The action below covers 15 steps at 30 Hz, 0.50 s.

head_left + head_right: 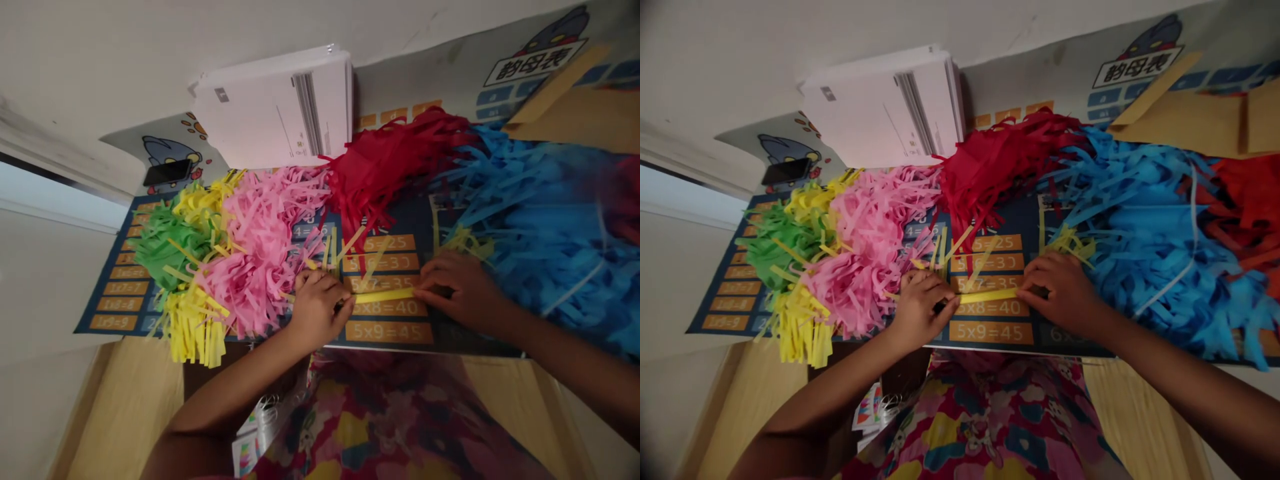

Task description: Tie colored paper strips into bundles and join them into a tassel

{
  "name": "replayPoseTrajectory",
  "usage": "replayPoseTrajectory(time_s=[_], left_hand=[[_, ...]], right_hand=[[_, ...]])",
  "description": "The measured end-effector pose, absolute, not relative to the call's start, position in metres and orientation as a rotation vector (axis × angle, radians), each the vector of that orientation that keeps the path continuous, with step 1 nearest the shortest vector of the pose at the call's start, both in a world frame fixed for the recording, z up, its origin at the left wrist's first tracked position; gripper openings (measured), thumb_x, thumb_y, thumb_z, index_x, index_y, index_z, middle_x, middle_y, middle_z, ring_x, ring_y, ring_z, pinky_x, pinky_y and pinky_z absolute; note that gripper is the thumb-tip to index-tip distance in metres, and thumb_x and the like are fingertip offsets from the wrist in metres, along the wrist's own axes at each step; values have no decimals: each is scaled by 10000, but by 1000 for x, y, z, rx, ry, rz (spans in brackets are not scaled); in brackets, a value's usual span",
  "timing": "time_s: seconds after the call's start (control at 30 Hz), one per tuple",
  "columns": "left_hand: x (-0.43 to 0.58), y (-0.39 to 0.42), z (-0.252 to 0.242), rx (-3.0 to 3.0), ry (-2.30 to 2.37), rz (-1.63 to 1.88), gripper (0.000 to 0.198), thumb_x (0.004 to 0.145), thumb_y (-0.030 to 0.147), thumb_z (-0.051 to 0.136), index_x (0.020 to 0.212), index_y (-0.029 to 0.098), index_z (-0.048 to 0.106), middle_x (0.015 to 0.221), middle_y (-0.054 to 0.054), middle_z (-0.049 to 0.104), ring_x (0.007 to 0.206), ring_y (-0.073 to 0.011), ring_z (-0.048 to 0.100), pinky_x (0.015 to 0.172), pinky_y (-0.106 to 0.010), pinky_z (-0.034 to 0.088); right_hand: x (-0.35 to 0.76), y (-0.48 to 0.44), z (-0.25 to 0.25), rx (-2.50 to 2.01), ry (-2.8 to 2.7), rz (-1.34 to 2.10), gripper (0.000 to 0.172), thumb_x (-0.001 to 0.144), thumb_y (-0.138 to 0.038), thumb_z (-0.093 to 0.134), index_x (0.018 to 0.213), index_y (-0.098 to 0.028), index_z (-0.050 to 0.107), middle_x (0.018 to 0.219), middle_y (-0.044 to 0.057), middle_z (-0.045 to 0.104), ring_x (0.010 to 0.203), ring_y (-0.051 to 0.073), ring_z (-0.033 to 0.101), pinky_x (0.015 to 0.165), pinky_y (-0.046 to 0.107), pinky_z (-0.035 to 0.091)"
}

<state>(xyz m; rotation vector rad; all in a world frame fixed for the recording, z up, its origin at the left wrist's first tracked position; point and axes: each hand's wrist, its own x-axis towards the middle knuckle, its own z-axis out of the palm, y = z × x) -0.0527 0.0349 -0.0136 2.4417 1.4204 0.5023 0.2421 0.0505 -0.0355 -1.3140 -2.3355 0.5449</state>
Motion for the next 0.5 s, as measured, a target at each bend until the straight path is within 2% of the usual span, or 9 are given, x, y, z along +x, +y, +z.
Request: replayPoseTrajectory(time_s=[0.33, 0.4, 0.5], left_hand=[[-49, 42, -10, 2513, 1434, 329, 172, 877, 305, 629, 735, 209, 637, 776, -25, 680, 869, -235, 596, 854, -451, 347], [-48, 41, -7, 2638, 1410, 315, 119, 895, 300, 628, 822, 211, 659, 853, -41, 698, 916, -249, 593, 887, -472, 339], [-47, 35, -5, 2931, 1175, 357, 107, 950, 235, 587, 1020, 252, 667, 945, -17, 710, 997, -235, 579, 986, -488, 299]], right_hand=[[233, 55, -21, -1410, -2470, 439, 173, 846, -301, 651, 691, -223, 651, 853, 46, 676, 844, 243, 583, 763, 385, 361], [228, 52, -13, -1370, -2537, 260, 79, 853, -252, 637, 797, -223, 684, 912, 53, 702, 920, 269, 592, 819, 423, 352], [219, 44, -4, -1074, -2666, 56, 173, 912, -150, 548, 897, -236, 698, 991, 35, 732, 1032, 269, 589, 920, 479, 307]])
